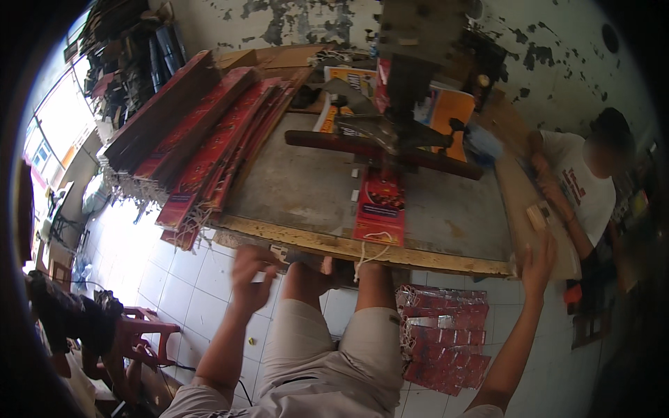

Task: The person picks up red printed packaging strips and places them one at a time under a manual press to apply a stamp, using a wooden block to guide the pressure.

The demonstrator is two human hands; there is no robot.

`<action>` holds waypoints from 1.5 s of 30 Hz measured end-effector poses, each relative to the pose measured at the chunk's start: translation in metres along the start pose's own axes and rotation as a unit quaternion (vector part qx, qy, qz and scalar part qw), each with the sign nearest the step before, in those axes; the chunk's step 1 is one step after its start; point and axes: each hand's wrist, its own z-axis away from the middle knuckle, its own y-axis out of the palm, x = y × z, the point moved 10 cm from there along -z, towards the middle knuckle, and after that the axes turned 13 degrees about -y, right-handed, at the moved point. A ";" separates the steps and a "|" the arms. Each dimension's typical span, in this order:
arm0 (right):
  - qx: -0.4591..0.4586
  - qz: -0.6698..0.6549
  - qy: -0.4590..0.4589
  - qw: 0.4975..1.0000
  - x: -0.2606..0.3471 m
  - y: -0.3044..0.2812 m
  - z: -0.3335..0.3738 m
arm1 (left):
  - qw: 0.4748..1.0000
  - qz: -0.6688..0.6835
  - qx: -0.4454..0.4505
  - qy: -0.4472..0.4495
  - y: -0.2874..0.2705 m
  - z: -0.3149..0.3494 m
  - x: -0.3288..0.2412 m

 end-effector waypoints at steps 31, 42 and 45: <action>0.020 -0.137 0.063 0.988 -0.066 0.062 -0.049 | 0.960 -0.188 0.207 -0.016 0.236 -0.005 -0.065; 0.076 -0.517 -0.133 0.842 0.267 -0.096 -0.023 | 0.965 -0.177 0.192 -0.030 0.231 0.001 -0.058; 0.114 -0.546 -0.196 0.806 0.332 -0.091 -0.052 | 0.969 -0.170 0.179 -0.018 0.228 0.002 -0.057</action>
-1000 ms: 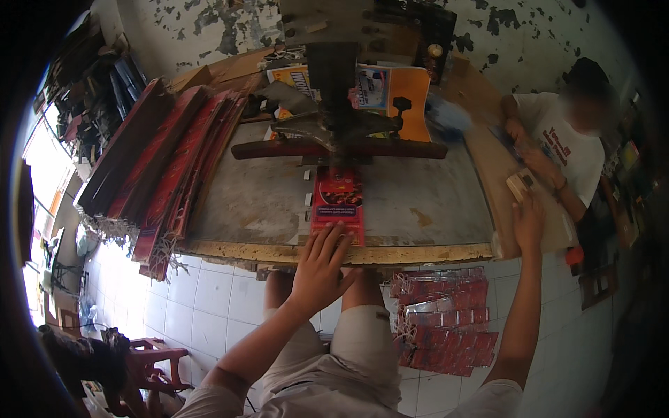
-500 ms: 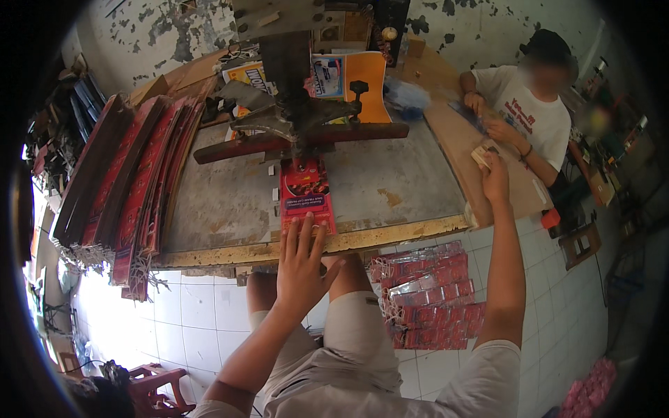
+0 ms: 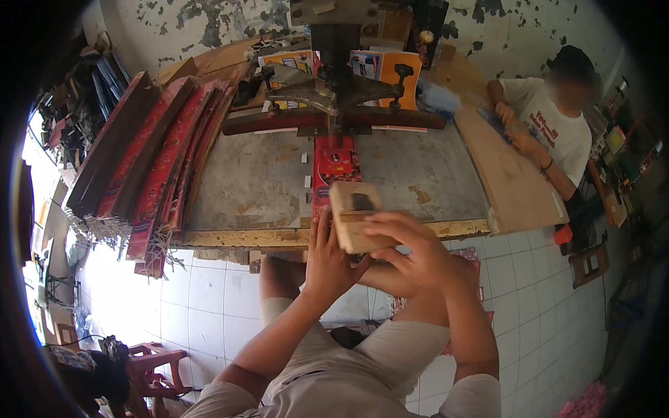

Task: The person picks up red printed packaging strips and places them one at a time under a manual press to apply a stamp, using a wooden block to guide the pressure.

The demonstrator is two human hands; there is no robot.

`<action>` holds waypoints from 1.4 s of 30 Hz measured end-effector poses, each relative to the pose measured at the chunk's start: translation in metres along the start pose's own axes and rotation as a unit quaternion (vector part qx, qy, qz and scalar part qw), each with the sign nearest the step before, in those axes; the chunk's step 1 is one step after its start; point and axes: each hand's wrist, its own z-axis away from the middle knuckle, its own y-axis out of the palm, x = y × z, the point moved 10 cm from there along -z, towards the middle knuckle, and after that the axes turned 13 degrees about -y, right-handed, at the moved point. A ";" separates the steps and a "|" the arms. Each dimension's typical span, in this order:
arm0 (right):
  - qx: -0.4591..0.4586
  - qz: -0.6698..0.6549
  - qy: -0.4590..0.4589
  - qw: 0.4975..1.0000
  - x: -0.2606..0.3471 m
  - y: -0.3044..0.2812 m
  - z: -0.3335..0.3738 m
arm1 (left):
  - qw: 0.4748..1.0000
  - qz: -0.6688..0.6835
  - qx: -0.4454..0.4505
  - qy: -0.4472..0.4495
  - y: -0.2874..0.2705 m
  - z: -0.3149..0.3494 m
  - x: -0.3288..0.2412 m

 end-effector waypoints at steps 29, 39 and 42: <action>-0.050 0.168 -0.066 0.982 -0.096 0.041 -0.078 | 0.999 0.024 0.031 -0.032 0.008 -0.005 0.004; -0.065 0.153 -0.055 0.985 -0.101 0.040 -0.081 | 0.999 0.015 0.037 -0.035 0.009 -0.003 0.003; -0.069 0.157 -0.056 0.984 -0.100 0.038 -0.080 | 0.998 0.014 0.042 -0.033 0.009 -0.003 0.002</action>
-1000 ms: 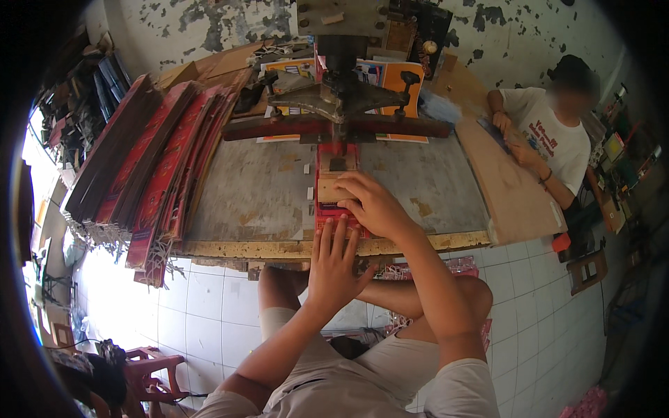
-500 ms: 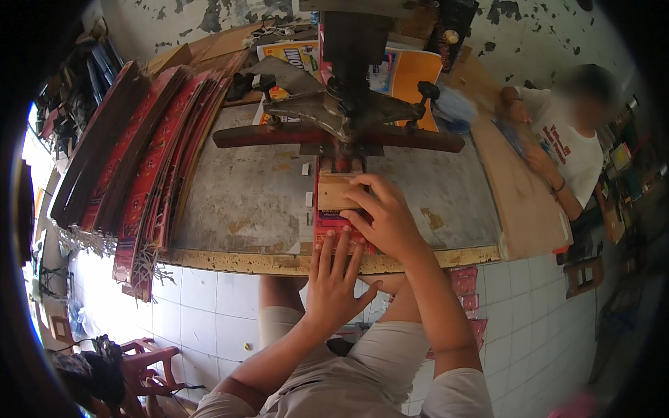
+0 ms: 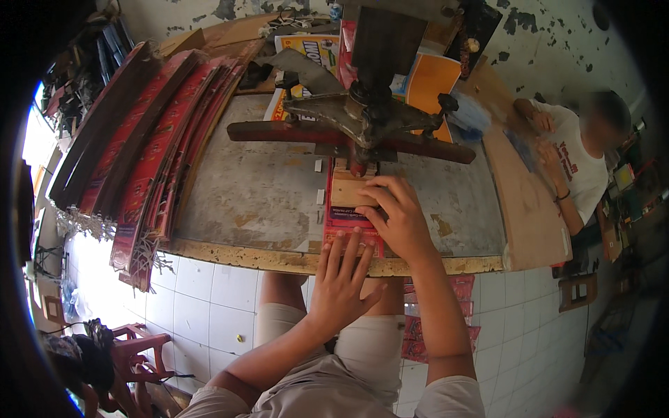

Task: The person picks up red printed packaging strips and places them one at a time under a manual press to apply a stamp, using a wooden block to guide the pressure.

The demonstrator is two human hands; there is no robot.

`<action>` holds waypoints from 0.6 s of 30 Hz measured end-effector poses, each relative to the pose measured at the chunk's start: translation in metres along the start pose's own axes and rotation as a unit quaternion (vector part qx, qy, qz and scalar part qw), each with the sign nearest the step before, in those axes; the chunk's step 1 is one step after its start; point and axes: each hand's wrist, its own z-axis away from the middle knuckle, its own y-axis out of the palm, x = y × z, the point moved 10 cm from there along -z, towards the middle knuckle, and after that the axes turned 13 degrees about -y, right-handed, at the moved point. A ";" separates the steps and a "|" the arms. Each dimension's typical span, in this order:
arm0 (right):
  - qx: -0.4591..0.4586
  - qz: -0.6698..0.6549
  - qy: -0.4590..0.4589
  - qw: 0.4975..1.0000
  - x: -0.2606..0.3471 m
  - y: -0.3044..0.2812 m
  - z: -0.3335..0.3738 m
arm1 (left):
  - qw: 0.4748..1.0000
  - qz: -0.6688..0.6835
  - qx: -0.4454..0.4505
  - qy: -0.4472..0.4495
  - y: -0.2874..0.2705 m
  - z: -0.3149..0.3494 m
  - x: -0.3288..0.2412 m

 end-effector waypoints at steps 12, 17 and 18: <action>-0.002 -0.077 0.057 0.995 0.011 -0.011 0.041 | 0.992 0.081 -0.054 0.079 -0.004 0.026 0.026; -0.044 -0.076 0.153 0.984 -0.012 -0.102 0.124 | 0.983 0.008 -0.184 0.013 -0.026 0.068 0.109; -0.070 -0.047 0.215 0.973 -0.037 -0.126 0.148 | 0.974 -0.004 -0.227 -0.009 -0.032 0.072 0.130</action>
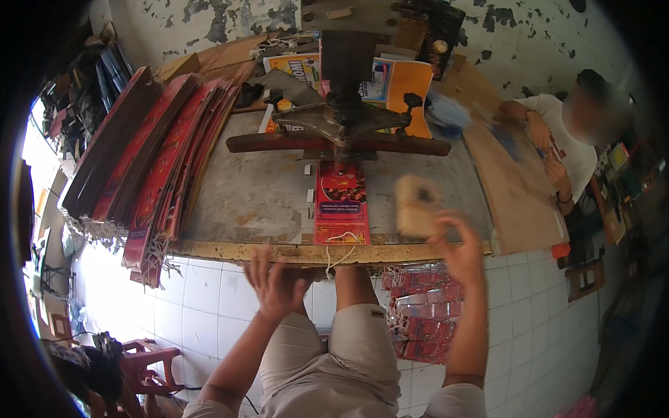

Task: The person picks up red printed packaging strips and places them one at a time under a manual press to apply a stamp, using a wooden block to guide the pressure.

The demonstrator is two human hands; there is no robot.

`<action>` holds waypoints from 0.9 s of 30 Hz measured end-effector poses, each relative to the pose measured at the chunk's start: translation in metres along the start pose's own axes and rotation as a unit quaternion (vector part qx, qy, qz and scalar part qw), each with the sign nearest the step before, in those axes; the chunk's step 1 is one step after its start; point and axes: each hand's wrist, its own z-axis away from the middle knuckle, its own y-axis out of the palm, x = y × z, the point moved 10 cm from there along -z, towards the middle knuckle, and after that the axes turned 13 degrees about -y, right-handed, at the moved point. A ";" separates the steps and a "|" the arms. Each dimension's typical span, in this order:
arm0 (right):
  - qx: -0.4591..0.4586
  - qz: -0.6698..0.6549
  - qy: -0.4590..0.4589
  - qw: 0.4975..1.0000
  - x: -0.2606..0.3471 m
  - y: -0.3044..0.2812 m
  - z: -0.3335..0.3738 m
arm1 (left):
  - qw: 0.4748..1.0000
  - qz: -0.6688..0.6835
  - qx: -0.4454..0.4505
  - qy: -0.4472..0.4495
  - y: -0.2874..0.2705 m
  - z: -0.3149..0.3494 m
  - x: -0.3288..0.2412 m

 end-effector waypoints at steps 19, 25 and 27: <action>-0.162 0.351 0.073 0.919 -0.243 -0.194 0.020 | 0.989 -0.037 -0.142 0.009 0.029 0.017 0.052; -0.153 0.355 0.115 0.915 -0.242 -0.196 0.020 | 0.991 -0.033 -0.126 0.002 0.035 0.019 0.056; -0.139 0.364 0.117 0.913 -0.233 -0.196 0.019 | 0.992 -0.060 -0.111 0.011 0.038 0.018 0.050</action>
